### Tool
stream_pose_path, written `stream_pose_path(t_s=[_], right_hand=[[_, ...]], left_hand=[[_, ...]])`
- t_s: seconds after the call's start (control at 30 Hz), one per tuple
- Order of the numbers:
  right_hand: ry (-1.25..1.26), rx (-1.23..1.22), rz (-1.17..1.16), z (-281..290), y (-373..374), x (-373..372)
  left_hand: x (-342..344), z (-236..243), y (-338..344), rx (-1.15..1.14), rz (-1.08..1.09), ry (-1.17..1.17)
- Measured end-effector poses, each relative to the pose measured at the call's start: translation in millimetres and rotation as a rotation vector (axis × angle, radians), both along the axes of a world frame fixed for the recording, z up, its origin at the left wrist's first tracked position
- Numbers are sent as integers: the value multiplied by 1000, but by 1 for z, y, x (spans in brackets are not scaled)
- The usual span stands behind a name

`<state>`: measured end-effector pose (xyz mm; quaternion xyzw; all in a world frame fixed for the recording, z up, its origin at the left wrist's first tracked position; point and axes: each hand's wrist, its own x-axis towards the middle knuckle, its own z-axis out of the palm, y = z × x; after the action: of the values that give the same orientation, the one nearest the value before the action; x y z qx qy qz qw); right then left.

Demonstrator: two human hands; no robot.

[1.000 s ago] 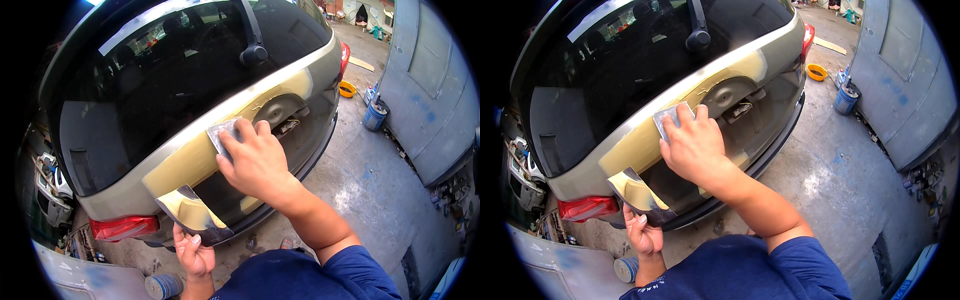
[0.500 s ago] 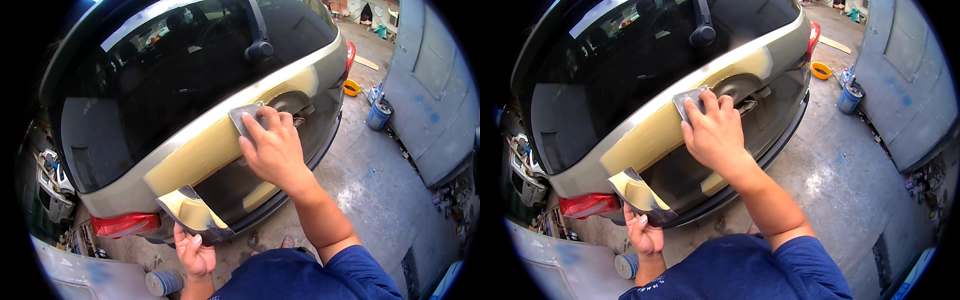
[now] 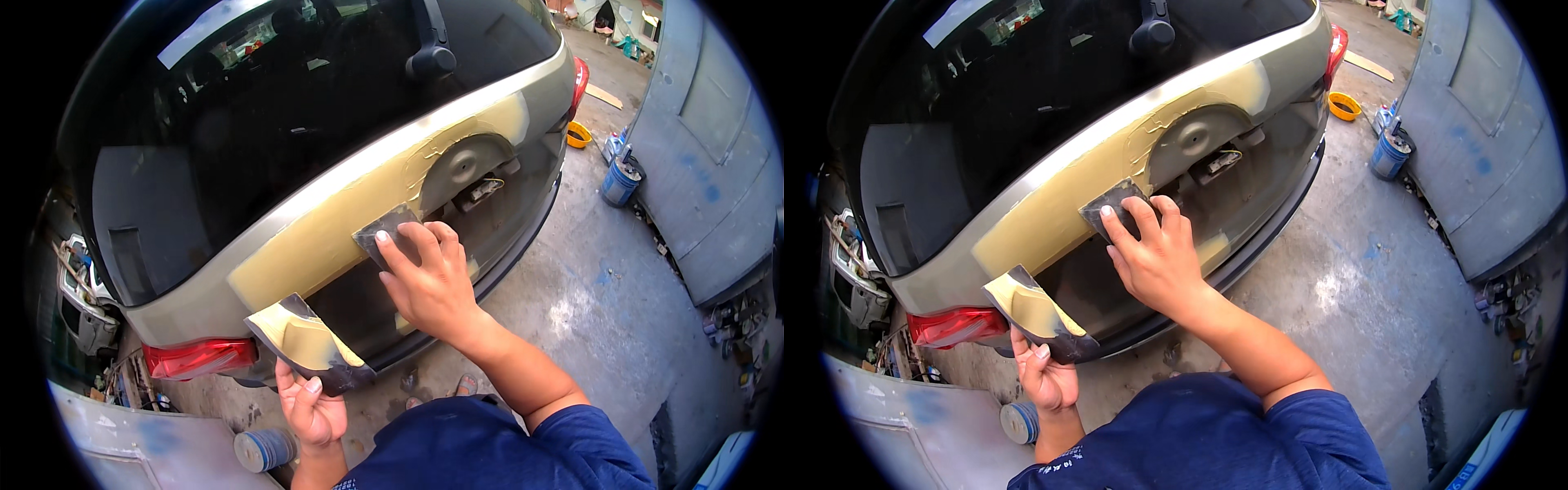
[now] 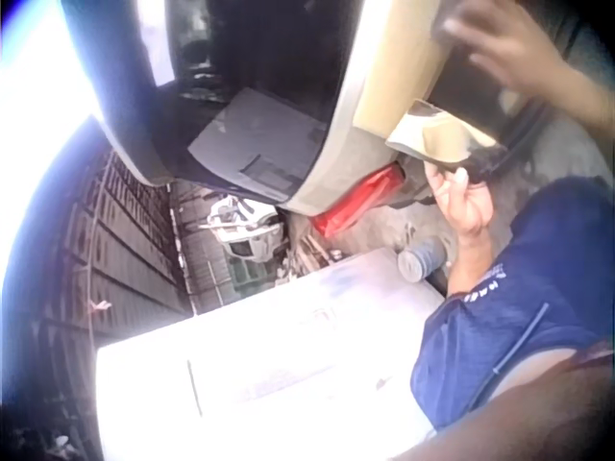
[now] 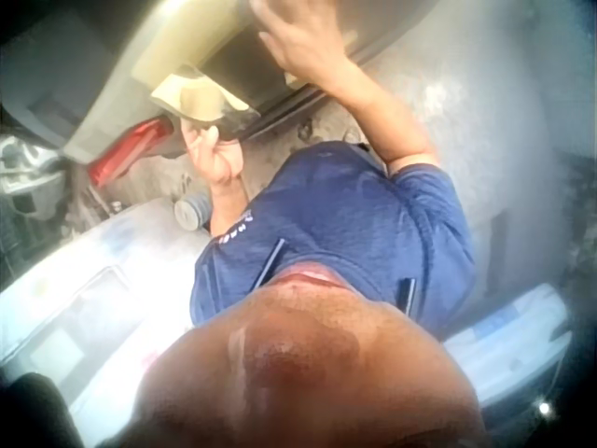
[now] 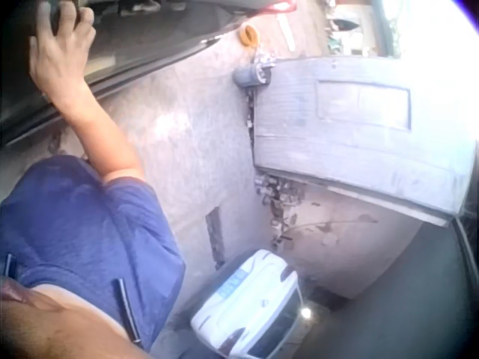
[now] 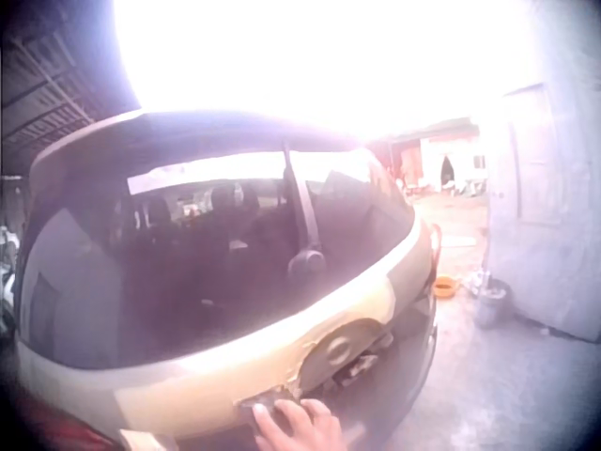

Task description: The person applies a yellowish body filler to the rear bumper of a car using a metal putty knife. They spread the filler over a damaged area, smoothing it out with the tool. Another person briefly opens the car's trunk and points at the work area.

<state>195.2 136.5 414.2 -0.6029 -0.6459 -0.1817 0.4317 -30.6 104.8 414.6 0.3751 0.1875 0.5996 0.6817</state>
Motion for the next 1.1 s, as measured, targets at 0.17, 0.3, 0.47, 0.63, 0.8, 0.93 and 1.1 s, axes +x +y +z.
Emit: stream_pose_path(t_s=[0.17,0.3,0.47,0.63,0.8,0.93,1.1], right_hand=[[21,41,20,-24,-2,-4],[37,2,29,-31,-12,-6],[339,-15,443,-1,-51,-5],[627,-154,1153,-11,-59,-9],[144,-36,455,4,-37,6],[12,-60,3,41,-10,4],[-81,-61,-98,63,10,-6]], left_hand=[[0,-1,1,-2,0,3],[3,3,1,-8,-11,-12],[4,6,1,-68,-51,-52],[12,9,1,-62,-82,-109],[-4,11,4,-20,16,-131],[-13,7,2,-25,25,-131],[-26,3,1,-38,42,-126]])
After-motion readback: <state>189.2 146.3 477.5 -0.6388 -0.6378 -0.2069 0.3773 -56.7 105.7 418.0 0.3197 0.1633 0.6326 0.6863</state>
